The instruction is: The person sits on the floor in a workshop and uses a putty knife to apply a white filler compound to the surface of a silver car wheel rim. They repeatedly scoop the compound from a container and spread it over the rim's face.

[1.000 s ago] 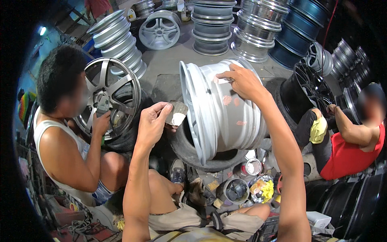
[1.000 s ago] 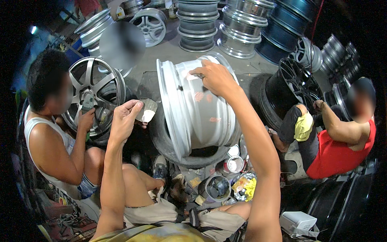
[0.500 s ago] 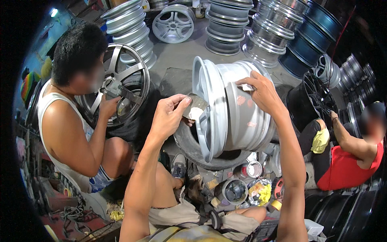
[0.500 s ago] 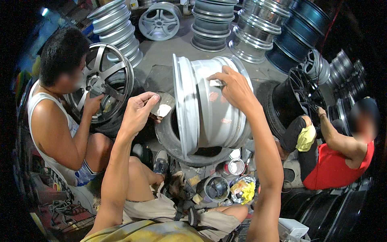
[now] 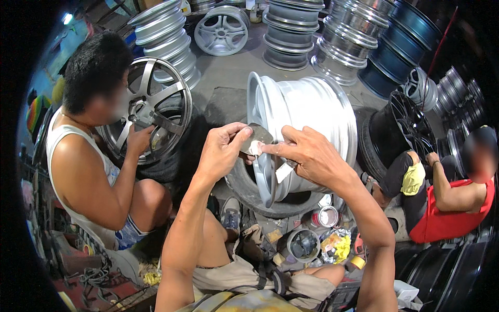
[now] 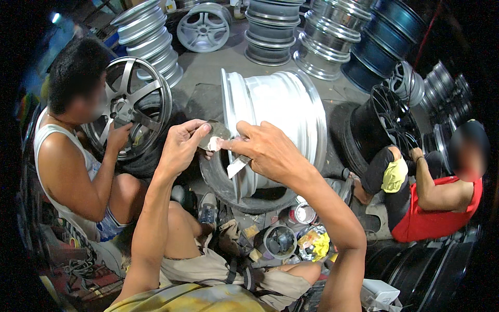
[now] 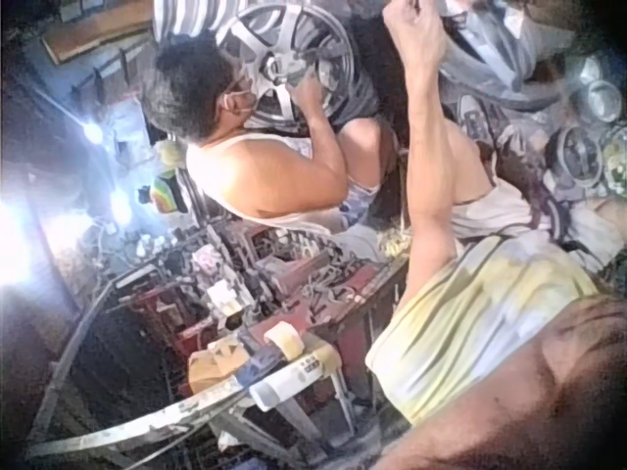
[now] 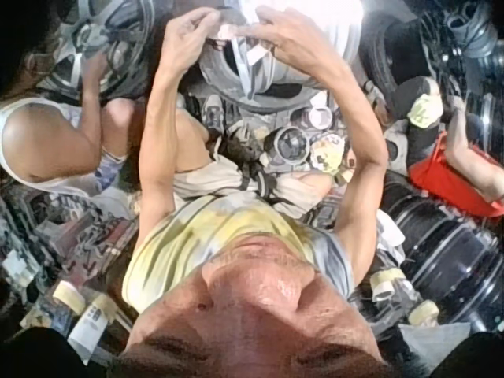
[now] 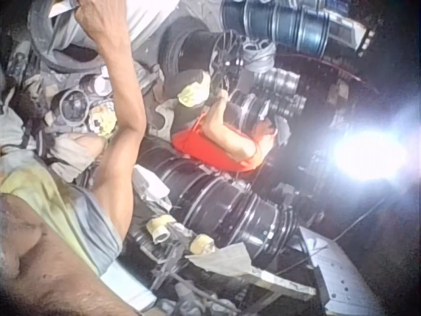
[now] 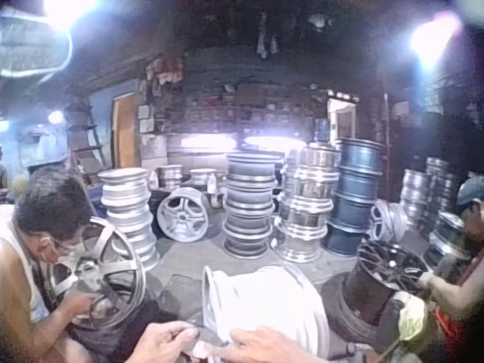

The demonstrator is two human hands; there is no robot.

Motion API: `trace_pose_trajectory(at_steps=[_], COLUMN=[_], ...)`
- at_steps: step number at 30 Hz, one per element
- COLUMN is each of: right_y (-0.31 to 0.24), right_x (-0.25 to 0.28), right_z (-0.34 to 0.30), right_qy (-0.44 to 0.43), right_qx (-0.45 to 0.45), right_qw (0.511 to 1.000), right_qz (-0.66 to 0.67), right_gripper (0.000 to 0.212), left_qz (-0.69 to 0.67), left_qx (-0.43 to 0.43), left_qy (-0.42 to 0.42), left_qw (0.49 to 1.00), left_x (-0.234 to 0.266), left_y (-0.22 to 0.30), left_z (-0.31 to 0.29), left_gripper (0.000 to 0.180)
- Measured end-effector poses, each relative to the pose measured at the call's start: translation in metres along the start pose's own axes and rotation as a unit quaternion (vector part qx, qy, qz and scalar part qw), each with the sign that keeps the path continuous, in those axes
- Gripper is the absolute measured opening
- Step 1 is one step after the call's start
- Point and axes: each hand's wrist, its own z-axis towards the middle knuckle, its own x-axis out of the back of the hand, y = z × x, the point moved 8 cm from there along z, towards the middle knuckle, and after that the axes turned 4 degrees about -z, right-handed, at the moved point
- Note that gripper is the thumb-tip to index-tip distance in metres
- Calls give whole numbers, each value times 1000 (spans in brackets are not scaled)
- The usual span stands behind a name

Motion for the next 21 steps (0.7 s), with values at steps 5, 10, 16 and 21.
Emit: trace_pose_trajectory(at_steps=[5,10,16,21], right_y=[55,146,163,156], right_x=[11,-4,-28,-32], right_z=[-5,17,46,45], right_qy=[27,4,-4,-34], right_qx=[-121,-144,-118,-129], right_qw=[986,989,993,991], right_qz=[115,24,-5,-30], right_gripper=[45,58,53,57], left_qz=[-24,-12,-7,4], left_qx=[-36,-21,-18,-7], left_qy=[48,37,53,38], left_qw=[998,999,998,999], left_x=[22,14,27,27], left_y=[10,8,2,4], left_z=[0,4,1,2], left_gripper=[25,25,26,23])
